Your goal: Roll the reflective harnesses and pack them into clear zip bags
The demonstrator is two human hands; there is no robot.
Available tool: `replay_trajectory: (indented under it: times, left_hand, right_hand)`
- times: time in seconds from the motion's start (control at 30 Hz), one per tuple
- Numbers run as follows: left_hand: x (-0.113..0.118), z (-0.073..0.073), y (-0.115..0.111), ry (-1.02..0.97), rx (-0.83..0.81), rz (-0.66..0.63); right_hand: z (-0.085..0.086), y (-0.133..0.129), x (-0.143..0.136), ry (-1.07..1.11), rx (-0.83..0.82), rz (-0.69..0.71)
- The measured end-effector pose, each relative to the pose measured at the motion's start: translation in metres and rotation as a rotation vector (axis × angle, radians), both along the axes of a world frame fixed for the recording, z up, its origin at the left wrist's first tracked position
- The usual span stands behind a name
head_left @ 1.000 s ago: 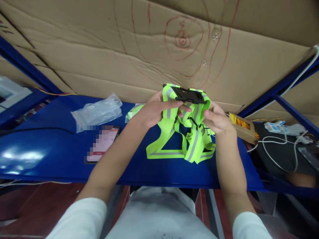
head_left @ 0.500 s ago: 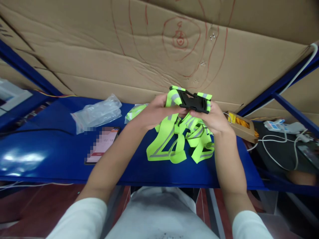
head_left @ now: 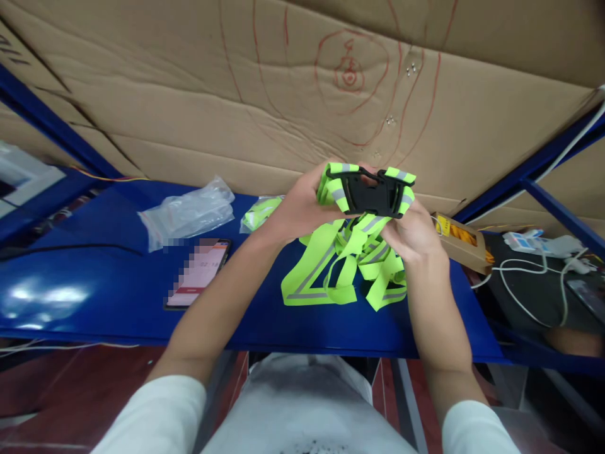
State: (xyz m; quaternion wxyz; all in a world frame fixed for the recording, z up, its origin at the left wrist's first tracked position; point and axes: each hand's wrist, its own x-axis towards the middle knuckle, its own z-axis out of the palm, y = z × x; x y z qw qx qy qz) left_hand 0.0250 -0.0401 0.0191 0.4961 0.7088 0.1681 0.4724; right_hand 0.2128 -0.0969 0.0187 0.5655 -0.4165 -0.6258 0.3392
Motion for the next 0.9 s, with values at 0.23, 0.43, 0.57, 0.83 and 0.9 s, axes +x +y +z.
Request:
replay_trajectory:
  times: [0.23, 0.43, 0.57, 0.83, 0.9]
  left_hand:
    - [0.011, -0.008, -0.002, 0.003, 0.004, -0.108]
    - [0.018, -0.021, 0.006, -0.07, 0.013, -0.068]
    - [0.023, -0.024, 0.001, -0.099, -0.166, -0.155]
    - [0.028, -0.025, -0.013, -0.05, -0.373, -0.237]
    - [0.028, -0.023, -0.013, -0.087, -0.413, -0.229]
  right_hand:
    - [0.002, -0.004, -0.014, -0.099, 0.035, -0.008]
    - [0.005, -0.005, 0.008, -0.339, 0.224, 0.049]
    - [0.026, -0.022, 0.026, -0.597, 0.437, -0.06]
    - [0.03, -0.036, 0.013, -0.621, 0.372, -0.228]
    - [0.029, -0.033, 0.013, -0.623, 0.361, -0.174]
